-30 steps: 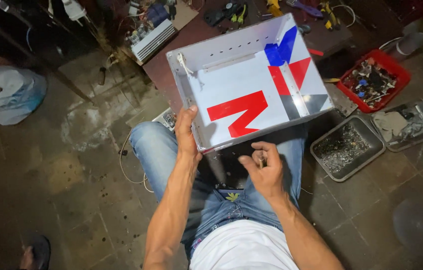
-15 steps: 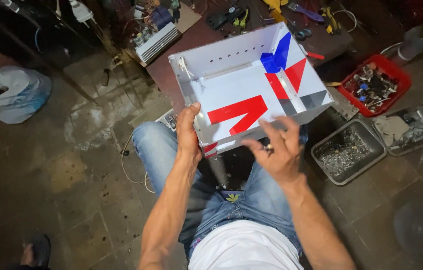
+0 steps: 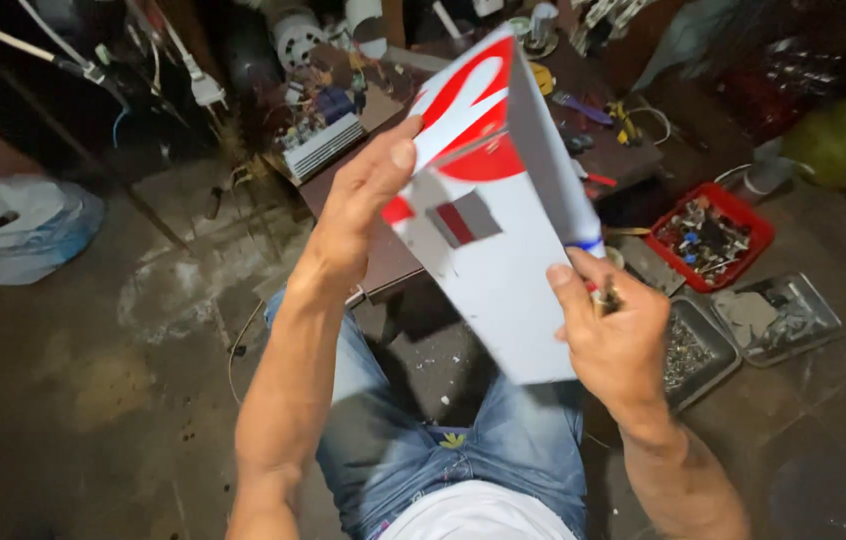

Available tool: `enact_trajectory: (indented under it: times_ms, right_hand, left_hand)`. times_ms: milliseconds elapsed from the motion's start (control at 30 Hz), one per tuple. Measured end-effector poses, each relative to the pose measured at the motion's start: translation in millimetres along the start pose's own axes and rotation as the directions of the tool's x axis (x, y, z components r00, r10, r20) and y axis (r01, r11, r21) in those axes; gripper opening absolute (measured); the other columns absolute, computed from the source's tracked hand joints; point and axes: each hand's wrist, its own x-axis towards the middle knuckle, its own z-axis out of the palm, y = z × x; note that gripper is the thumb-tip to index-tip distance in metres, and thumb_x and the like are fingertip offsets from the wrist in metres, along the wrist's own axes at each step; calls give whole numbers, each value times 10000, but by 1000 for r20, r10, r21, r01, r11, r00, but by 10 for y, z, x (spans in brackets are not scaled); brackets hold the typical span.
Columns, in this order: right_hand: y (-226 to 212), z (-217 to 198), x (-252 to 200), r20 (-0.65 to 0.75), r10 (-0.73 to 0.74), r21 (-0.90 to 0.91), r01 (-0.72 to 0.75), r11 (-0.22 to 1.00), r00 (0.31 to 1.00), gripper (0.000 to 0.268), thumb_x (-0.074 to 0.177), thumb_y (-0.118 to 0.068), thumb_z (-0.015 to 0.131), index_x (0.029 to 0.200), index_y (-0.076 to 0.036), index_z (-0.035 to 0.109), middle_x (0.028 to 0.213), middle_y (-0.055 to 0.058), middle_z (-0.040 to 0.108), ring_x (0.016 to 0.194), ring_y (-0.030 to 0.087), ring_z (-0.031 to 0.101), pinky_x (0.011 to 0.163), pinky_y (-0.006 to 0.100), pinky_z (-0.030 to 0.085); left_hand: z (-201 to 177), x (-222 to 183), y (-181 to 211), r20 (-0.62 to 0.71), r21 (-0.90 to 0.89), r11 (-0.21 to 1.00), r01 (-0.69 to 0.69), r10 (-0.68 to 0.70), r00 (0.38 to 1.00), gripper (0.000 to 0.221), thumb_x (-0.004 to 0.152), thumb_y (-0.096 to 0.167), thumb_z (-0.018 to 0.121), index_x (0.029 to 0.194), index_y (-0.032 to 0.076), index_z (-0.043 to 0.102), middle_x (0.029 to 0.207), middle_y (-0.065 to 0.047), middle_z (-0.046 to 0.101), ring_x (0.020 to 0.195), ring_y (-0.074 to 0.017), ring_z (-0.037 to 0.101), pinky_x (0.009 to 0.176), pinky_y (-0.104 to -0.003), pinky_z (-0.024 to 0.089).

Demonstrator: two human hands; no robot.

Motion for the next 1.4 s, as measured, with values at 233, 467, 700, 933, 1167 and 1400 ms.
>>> enact_trajectory:
  times_ms: [233, 467, 700, 933, 1167, 1400]
  right_hand:
    - [340, -158, -360, 53, 227, 372, -230, 899, 972, 277, 852, -54, 702, 1088, 91, 697, 373, 183, 515, 283, 237, 595, 346, 293, 511]
    - [560, -545, -340, 29, 121, 256, -124, 959, 992, 510, 881, -303, 663, 1222, 65, 569, 747, 158, 575, 430, 129, 555, 374, 279, 521]
    - [104, -946, 130, 115, -362, -542, 364, 758, 925, 229, 1041, -228, 603, 1137, -85, 754, 794, 100, 678, 700, 301, 692, 567, 375, 523]
    - [-86, -885, 450, 285, -579, -695, 581, 424, 764, 230, 991, -37, 772, 1213, -89, 737, 907, 58, 695, 794, 262, 644, 670, 392, 488]
    - [-104, -826, 613, 357, -539, -775, 564, 285, 763, 261, 974, -130, 798, 1227, -156, 743, 817, 5, 622, 684, 201, 597, 434, 368, 438]
    - [-62, -791, 538, 328, -541, -835, 506, 218, 775, 246, 981, -136, 790, 1218, -190, 751, 753, 6, 596, 612, 223, 593, 388, 377, 375]
  left_hand:
    - [353, 175, -384, -23, 147, 978, -150, 155, 988, 519, 945, 534, 643, 1230, 100, 666, 1304, -224, 522, 1187, -316, 514, 828, -350, 573]
    - [837, 291, -533, 5, 20, 988, -152, 152, 988, 480, 996, 556, 501, 1168, 132, 648, 1382, -145, 536, 1346, -300, 412, 1191, -445, 230]
    - [1010, 561, -791, -87, -39, 980, -196, 193, 977, 335, 961, 465, 608, 1000, 140, 680, 1229, -119, 608, 1259, -254, 493, 1166, -439, 270]
    - [1093, 515, -602, -81, -28, 955, -294, 291, 953, 218, 981, 318, 563, 865, 141, 617, 1005, 4, 594, 965, -137, 527, 914, -310, 336]
    - [1158, 506, -549, -117, 85, 959, -269, 278, 953, 230, 967, 333, 565, 846, 158, 652, 936, 36, 668, 957, -128, 535, 938, -315, 349]
    - [1243, 469, -492, -140, 184, 963, -195, 222, 965, 213, 958, 362, 558, 860, 201, 657, 884, 58, 603, 959, -140, 484, 912, -306, 340]
